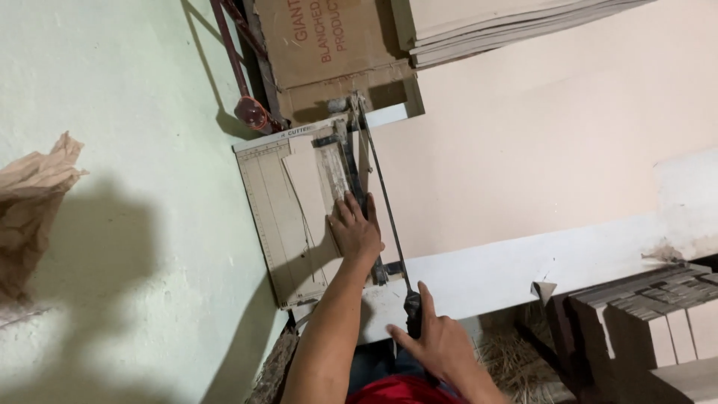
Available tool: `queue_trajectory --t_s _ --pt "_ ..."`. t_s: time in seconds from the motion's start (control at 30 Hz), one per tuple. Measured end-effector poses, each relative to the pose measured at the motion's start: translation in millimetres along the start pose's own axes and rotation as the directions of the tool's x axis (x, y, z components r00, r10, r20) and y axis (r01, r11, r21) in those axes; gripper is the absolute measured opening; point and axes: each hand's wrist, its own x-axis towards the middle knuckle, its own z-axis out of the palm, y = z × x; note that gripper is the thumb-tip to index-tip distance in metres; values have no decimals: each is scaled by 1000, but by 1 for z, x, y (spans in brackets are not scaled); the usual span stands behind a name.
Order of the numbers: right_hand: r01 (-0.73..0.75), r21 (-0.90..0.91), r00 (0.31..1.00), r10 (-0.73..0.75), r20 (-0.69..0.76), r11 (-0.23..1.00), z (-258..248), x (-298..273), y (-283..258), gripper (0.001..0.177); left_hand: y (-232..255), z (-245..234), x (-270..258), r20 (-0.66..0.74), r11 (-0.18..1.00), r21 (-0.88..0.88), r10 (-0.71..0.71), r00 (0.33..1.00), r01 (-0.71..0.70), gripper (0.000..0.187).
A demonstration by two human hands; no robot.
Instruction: The person uses a manual paper cutter to trim large sheets of cardboard into smaller rectangular pieces. They align each sheet, pull the cutting lever, and then stack the cut pieces on a nearby table.
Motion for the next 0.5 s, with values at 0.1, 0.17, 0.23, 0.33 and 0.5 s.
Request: queue_trajectory --t_s 0.1,0.17,0.23,0.33,0.5 --pt "92 33 983 -85 -165 995 56 44 25 82 -3 -16 -10 70 1000 16 6 998 -8 124" --pt "92 -30 934 -97 -343 995 109 96 49 70 -3 -21 -10 92 997 -79 22 996 -15 125" --pt "156 -54 891 -164 -424 986 137 142 70 71 -1 -11 2 65 997 -79 20 998 -15 126" --pt "161 -11 888 -150 -435 987 147 150 72 72 -2 -5 4 63 997 -71 25 998 -21 127" --pt "94 62 950 -71 -303 994 133 128 67 72 -3 -3 0 90 991 -128 41 995 -29 128"
